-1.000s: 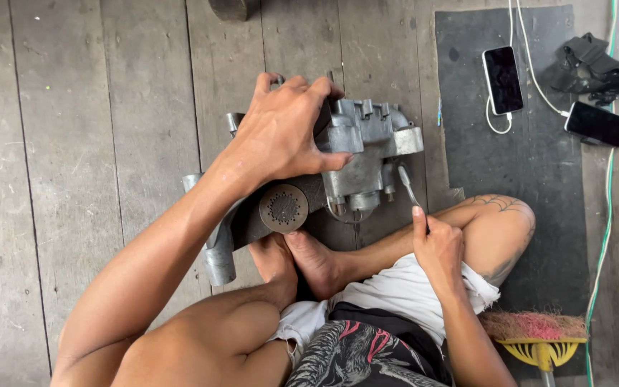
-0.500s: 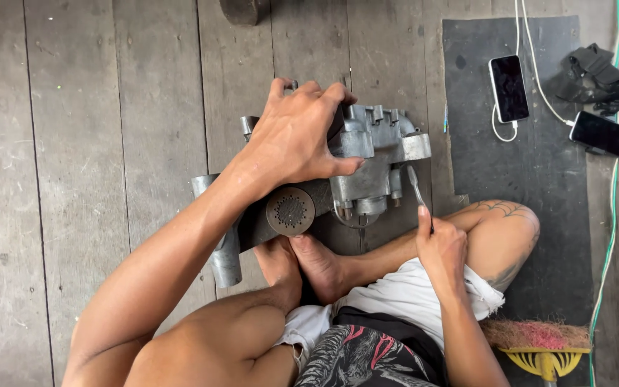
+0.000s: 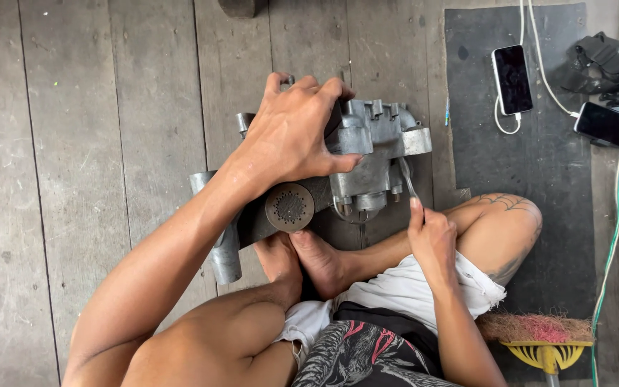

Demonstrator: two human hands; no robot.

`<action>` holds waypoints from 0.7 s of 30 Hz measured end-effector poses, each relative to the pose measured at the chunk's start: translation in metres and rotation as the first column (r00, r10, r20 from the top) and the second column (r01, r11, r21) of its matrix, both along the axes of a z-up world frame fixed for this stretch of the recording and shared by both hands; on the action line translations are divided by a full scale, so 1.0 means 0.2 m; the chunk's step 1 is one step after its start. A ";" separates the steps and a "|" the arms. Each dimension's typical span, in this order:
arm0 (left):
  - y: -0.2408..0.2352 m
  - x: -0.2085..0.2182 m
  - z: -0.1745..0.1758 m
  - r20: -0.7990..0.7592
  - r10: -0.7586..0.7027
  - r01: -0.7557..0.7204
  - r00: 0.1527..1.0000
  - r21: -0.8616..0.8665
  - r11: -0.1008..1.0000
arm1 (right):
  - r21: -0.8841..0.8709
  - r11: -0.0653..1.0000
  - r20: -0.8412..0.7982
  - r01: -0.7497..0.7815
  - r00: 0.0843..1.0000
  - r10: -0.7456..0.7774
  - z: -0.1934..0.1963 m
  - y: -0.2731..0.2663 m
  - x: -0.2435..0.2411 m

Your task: Repairing a motorcycle engine component using a screwdriver while sitting on the floor

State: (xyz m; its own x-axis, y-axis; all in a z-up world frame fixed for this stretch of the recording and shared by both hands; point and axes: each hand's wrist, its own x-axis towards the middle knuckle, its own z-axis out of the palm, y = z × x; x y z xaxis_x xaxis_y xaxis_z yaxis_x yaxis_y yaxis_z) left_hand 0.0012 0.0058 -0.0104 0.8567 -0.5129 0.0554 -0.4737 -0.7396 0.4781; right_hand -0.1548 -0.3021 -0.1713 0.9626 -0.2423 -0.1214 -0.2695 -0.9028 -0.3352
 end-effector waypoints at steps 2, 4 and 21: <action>0.00 0.01 0.00 0.005 -0.004 0.004 1.000 -0.001 1.000 | -0.004 1.000 -0.076 0.022 0.997 -0.022 -0.02 -0.07 -0.05; 0.00 0.01 0.00 -0.019 0.001 -0.001 1.000 0.020 1.000 | 0.115 0.993 -0.108 0.032 0.994 -0.019 -0.06 -0.16 -0.09; 0.01 0.00 0.02 -0.036 0.007 -0.009 0.999 -0.052 0.999 | -0.039 0.996 0.109 -0.079 0.991 0.083 0.25 -0.29 0.14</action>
